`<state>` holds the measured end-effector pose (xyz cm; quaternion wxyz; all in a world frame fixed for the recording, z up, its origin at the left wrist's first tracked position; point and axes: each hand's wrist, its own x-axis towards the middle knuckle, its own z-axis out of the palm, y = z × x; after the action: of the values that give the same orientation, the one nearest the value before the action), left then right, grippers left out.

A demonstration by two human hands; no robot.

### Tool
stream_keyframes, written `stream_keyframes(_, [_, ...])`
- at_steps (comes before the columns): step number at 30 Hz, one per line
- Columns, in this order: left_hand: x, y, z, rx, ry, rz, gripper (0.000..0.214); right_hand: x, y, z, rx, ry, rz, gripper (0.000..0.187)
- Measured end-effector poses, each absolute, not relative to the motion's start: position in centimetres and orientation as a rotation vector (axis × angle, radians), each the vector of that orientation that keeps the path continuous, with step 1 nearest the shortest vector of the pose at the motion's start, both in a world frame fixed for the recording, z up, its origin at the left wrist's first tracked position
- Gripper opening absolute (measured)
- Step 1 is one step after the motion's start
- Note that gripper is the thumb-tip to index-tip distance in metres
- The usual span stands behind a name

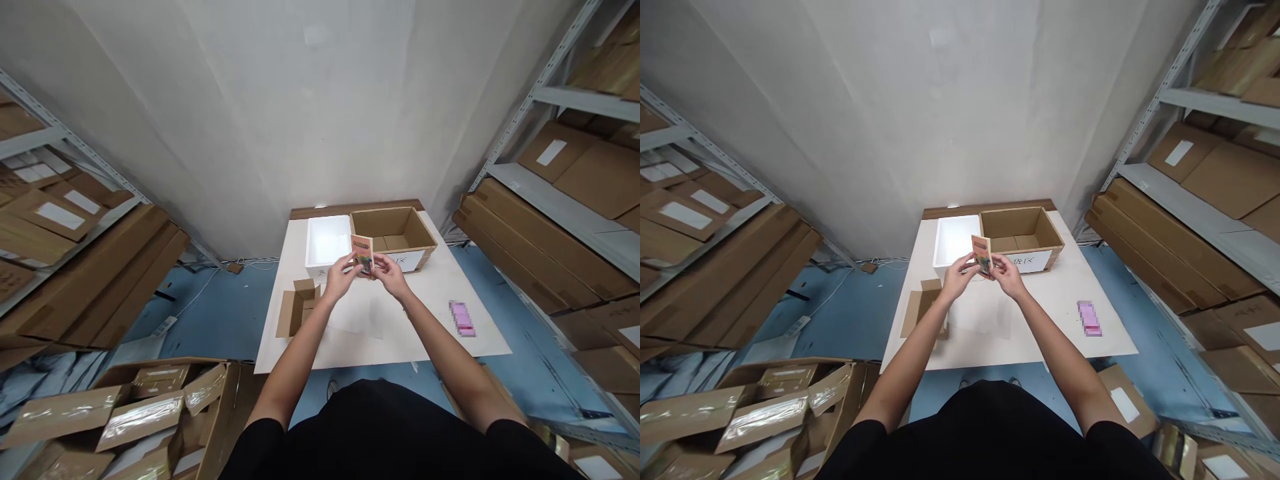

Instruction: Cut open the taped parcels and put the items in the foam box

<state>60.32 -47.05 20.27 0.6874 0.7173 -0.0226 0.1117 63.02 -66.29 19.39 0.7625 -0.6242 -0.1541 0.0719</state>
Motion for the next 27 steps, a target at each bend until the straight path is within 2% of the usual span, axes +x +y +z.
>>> stream_keyframes(5, [60.7,-48.3,21.8,1.528,-0.070,0.290,0.054,62.1,-64.2,20.0,-1.506,-0.513,0.056,0.055])
stream_keyframes(9, [61.6,-45.3,22.2,1.416,-0.071,0.162,0.063,63.8,-65.4,19.7,-1.559,-0.313,-0.116,0.059])
stream_keyframes(12, [62.0,-43.7,22.0,1.351,-0.045,0.046,0.073,65.0,-66.6,19.4,-1.472,-0.252,0.038,0.064])
stream_keyframes(15, [62.2,-43.3,21.5,1.333,-0.056,0.000,0.076,65.2,-67.3,19.4,-1.341,-0.291,0.209,0.060])
stream_keyframes(22, [62.5,-43.6,21.6,1.365,-0.101,0.000,0.072,64.6,-67.7,20.5,-1.284,-0.266,0.235,0.060])
stream_keyframes(27, [61.7,-44.7,22.2,1.626,0.004,0.333,0.054,64.3,-67.7,20.8,-1.306,-0.277,0.209,0.062])
